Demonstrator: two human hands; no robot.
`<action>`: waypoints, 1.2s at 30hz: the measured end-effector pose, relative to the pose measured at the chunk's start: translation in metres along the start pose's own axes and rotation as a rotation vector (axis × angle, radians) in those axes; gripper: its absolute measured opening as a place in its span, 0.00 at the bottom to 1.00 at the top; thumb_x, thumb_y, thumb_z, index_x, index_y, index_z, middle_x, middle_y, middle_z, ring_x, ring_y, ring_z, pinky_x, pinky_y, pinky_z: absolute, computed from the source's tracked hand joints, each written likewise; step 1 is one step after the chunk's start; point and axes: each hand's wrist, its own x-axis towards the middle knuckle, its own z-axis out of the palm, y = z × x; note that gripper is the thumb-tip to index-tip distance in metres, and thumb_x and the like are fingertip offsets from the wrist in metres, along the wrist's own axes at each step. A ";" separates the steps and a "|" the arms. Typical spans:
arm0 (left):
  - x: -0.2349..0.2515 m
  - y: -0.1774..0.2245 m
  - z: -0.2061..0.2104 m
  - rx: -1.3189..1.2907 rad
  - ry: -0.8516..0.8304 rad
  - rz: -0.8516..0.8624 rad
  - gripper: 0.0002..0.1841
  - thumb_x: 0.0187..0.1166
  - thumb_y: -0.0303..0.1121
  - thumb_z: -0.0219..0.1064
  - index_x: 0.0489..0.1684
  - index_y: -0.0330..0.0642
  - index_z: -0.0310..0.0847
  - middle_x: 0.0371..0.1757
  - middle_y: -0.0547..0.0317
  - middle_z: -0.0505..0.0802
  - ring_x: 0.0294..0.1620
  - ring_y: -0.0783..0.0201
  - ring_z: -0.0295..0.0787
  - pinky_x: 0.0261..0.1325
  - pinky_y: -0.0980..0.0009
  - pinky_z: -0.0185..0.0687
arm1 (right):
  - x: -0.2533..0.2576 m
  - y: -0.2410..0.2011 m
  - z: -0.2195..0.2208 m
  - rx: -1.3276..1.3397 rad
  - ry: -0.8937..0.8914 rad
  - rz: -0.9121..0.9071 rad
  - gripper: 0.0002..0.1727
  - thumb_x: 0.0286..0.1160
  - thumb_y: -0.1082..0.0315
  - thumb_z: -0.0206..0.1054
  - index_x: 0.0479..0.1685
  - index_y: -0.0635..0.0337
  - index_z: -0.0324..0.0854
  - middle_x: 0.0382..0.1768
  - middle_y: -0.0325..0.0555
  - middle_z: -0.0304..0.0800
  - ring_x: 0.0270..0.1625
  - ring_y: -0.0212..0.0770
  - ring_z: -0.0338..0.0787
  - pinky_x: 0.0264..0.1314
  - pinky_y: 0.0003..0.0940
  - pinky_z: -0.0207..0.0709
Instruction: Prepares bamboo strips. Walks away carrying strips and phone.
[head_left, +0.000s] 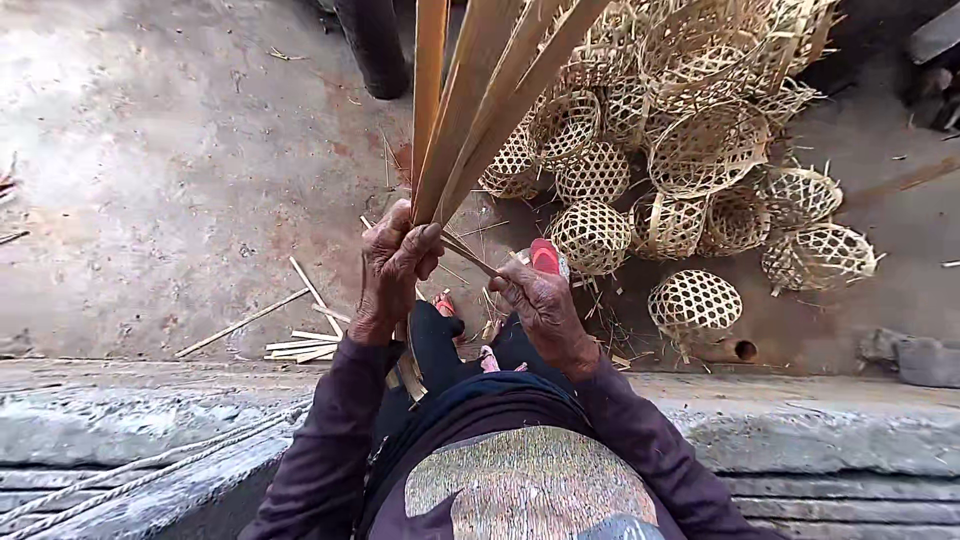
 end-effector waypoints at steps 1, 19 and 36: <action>-0.007 -0.003 -0.002 0.011 0.005 -0.014 0.07 0.89 0.32 0.54 0.45 0.54 0.78 0.19 0.78 0.82 0.12 0.83 0.67 0.17 0.89 0.63 | 0.000 -0.004 0.001 0.005 -0.016 -0.027 0.14 0.87 0.68 0.60 0.36 0.67 0.85 0.23 0.45 0.81 0.24 0.33 0.78 0.28 0.25 0.74; 0.002 -0.001 0.015 -0.057 0.139 0.042 0.10 0.82 0.26 0.57 0.40 0.58 0.79 0.19 0.87 0.83 0.15 0.87 0.69 0.19 0.88 0.63 | -0.006 -0.007 0.032 -0.134 0.001 0.055 0.11 0.87 0.69 0.59 0.39 0.67 0.82 0.25 0.49 0.80 0.24 0.42 0.81 0.25 0.35 0.76; -0.011 -0.008 0.043 -0.012 -0.129 0.156 0.10 0.88 0.34 0.57 0.38 0.44 0.82 0.23 0.79 0.85 0.21 0.86 0.78 0.25 0.87 0.75 | 0.025 0.014 0.015 0.573 0.088 0.548 0.19 0.91 0.69 0.48 0.27 0.49 0.75 0.12 0.19 0.67 0.13 0.14 0.63 0.17 0.12 0.59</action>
